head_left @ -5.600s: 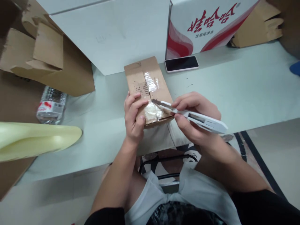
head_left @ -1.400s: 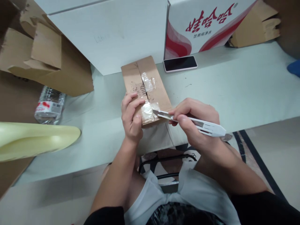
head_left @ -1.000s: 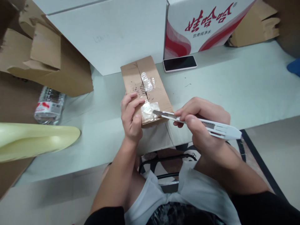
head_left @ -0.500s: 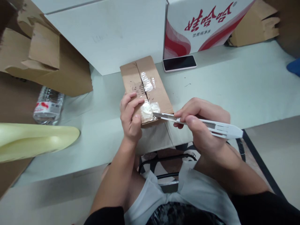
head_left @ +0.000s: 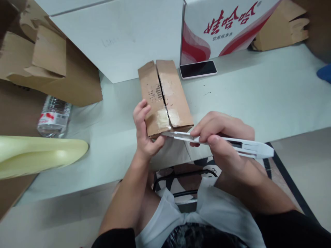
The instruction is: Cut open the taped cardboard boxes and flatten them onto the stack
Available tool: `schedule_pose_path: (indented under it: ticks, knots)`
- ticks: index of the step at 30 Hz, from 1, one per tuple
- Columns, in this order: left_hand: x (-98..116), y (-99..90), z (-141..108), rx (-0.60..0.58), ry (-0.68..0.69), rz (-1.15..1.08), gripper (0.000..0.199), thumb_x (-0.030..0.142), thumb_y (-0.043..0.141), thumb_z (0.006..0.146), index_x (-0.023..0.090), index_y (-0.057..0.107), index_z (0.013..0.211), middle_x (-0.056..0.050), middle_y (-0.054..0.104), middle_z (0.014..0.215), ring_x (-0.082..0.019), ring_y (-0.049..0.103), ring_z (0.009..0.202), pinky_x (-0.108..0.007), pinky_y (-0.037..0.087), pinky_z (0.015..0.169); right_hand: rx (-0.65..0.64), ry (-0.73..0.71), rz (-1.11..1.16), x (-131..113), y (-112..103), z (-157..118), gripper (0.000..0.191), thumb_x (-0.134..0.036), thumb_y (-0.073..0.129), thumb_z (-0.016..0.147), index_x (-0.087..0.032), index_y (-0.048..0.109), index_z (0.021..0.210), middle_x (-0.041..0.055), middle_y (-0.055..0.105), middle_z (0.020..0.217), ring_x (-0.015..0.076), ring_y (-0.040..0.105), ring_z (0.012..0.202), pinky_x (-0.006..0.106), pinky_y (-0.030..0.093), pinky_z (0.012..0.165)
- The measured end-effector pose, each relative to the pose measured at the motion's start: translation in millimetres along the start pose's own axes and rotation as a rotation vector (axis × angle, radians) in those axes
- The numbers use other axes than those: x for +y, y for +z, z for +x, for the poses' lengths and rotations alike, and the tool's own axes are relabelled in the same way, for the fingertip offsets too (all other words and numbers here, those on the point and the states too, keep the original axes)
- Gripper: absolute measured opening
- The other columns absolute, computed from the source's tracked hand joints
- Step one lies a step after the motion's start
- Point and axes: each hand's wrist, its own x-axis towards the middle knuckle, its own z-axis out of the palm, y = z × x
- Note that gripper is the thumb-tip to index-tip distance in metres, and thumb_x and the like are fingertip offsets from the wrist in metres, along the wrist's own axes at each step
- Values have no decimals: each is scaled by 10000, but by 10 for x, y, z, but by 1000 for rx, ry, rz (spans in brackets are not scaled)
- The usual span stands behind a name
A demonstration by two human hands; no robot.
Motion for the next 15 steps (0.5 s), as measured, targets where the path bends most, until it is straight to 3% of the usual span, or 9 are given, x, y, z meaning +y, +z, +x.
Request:
schedule_pose_path:
  ticks: [2, 5, 8, 10, 15]
  knots:
    - [-1, -4, -3, 12, -32, -22, 787, 785, 563, 856, 332, 446, 1489, -129, 480, 1561, -390, 403, 1533, -607, 326, 1258, 56, -33, 18, -4, -5, -3, 281, -329, 604, 959, -221, 628, 701, 24, 688, 731, 150, 633, 627, 327, 536, 608]
    - [-22, -18, -3, 52, -103, -53, 762, 796, 509, 880, 320, 477, 1474, -124, 501, 1562, -376, 432, 1520, -564, 366, 1251, 260, -95, 55, 21, -45, 36, 258, -307, 568, 931, -240, 578, 683, 5, 574, 625, 163, 570, 581, 338, 484, 563]
    - [-39, -21, 6, 141, -153, -93, 668, 736, 501, 919, 317, 537, 1438, -99, 543, 1541, -350, 474, 1500, -521, 394, 1247, 450, -79, -114, 133, -133, 103, 115, -273, 555, 921, -275, 559, 806, -12, 522, 666, 165, 541, 575, 344, 461, 576]
    - [-36, -11, 20, 233, -192, -147, 603, 664, 512, 945, 307, 563, 1429, -89, 577, 1511, -326, 524, 1463, -494, 421, 1235, 357, 18, -358, 280, -208, 141, 50, -273, 569, 926, -288, 584, 971, -7, 575, 750, 164, 550, 591, 346, 466, 603]
    - [-42, 2, 91, 471, -364, -192, 559, 617, 596, 907, 196, 676, 1267, -130, 702, 1312, -311, 641, 1328, -454, 489, 1179, -255, 478, -935, 788, -332, 168, 535, -300, 623, 856, -221, 588, 1384, 114, 722, 1022, 246, 641, 751, 378, 499, 668]
